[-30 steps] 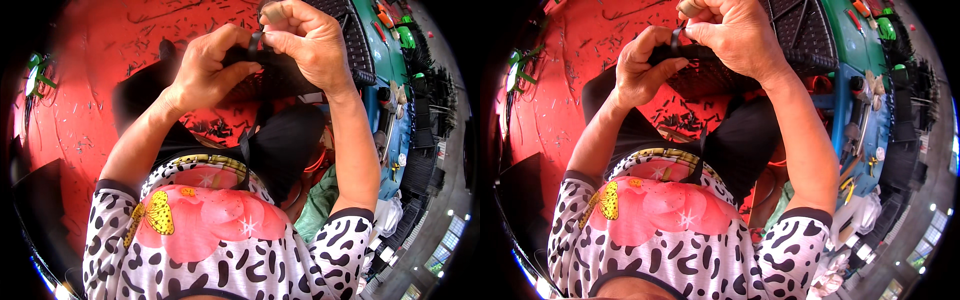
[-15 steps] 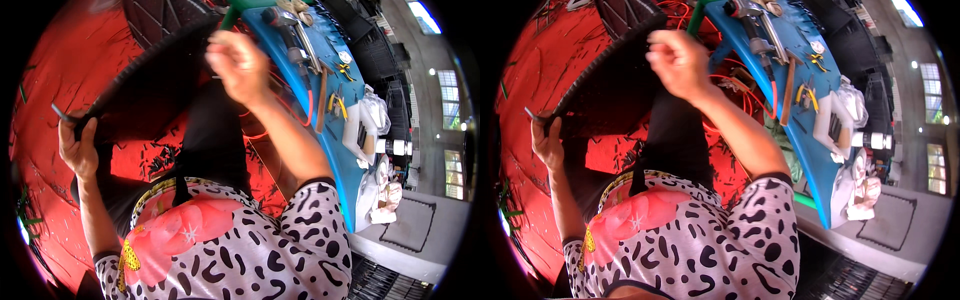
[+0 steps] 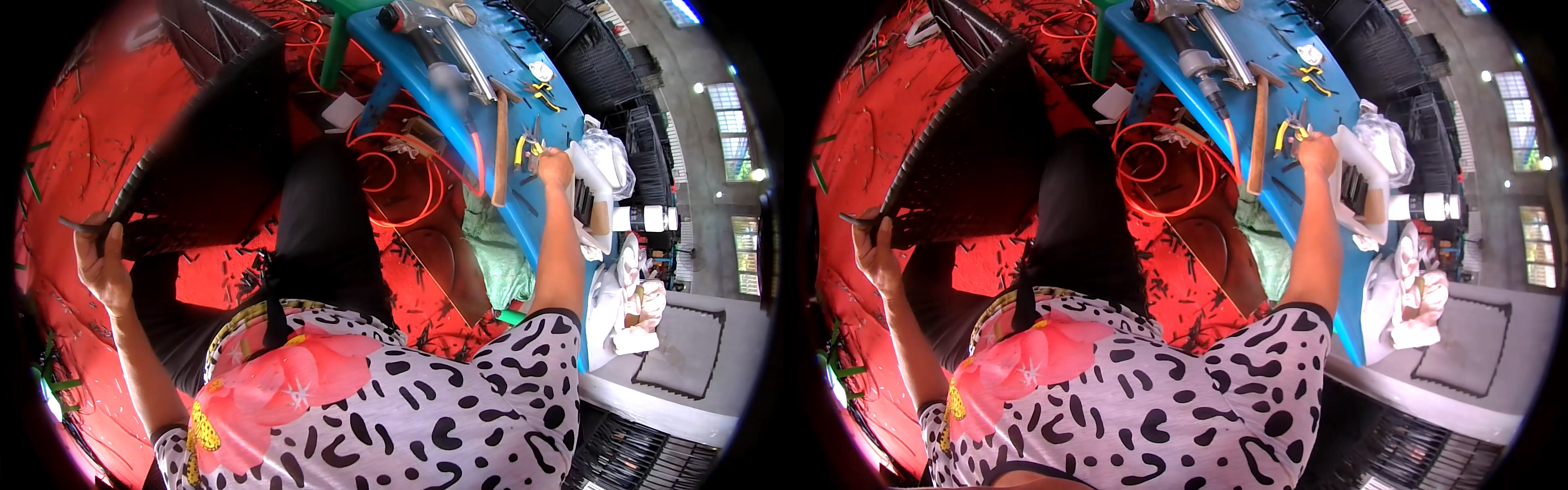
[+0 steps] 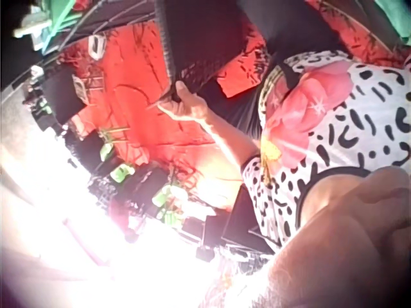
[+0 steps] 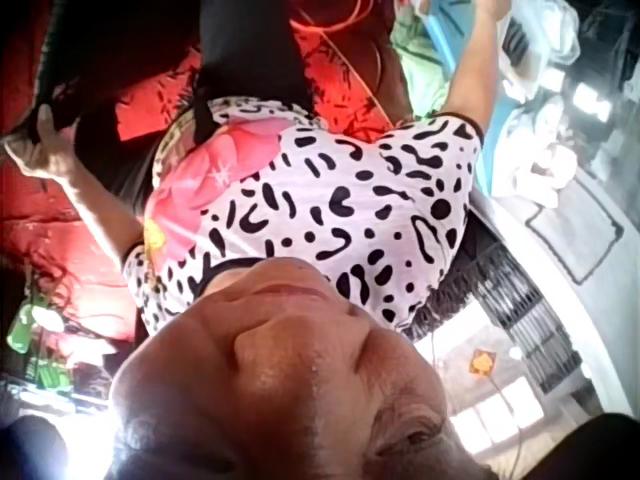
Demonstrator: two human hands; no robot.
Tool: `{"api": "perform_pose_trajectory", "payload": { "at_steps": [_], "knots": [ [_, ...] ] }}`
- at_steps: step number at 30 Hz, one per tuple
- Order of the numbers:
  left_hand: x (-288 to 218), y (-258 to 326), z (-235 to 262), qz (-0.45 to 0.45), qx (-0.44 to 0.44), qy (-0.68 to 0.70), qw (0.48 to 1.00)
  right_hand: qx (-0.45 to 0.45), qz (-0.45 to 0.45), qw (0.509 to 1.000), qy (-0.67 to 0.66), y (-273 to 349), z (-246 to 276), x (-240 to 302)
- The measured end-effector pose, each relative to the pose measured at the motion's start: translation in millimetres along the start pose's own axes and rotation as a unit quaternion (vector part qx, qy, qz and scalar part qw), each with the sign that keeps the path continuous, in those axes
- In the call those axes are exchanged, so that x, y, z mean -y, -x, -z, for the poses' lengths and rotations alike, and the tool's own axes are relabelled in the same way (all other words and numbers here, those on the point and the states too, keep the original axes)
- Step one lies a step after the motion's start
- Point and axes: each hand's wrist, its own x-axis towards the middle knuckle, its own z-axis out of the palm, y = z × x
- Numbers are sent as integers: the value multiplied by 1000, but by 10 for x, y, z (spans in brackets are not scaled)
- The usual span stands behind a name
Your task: The person assembles a black woven panel by weaving plastic strips into a frame, cutting the ends with pliers and a knife, and securing the material with a pneumatic staple gun.
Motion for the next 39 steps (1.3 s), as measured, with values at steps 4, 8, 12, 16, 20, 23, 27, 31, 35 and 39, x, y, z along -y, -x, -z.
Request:
{"api": "perform_pose_trajectory", "payload": {
  "at_steps": [4, 8, 12, 16, 20, 23, 27, 31, 35, 39],
  "knots": [
    [35, -30, 50, 15, 3, 15, 1000, -70, 34, 997, -14, -135, -126, -86],
    [210, -23, 246, 19, 12, -2, 1000, -89, 64, 993, -38, -361, -53, 30],
    [168, -17, 240, 26, 24, -10, 999, -63, 36, 997, -14, -605, -132, 59],
    [-13, 10, 127, -3, -3, -21, 1000, 24, -18, 999, -17, -644, -160, 236],
    [-45, 7, 119, 13, 7, -14, 1000, 74, -13, 996, -55, -1118, -560, -152],
    [-5, -30, 114, 22, 11, 0, 1000, 91, 15, 990, -104, -1426, -785, -521],
    [56, -51, 168, 19, -2, -10, 1000, 30, -2, 945, -325, -1434, -383, -320],
    [-103, -11, 135, 13, -50, -25, 998, -123, -12, 911, -393, -1388, 225, 2],
    [-457, -2, -108, 86, -28, -115, 989, -421, 168, 870, 193, -1534, 765, 78],
    [-376, -96, -205, -6, 4, -99, 995, -27, 240, 732, -637, -533, 1384, 927]
  ]
}}
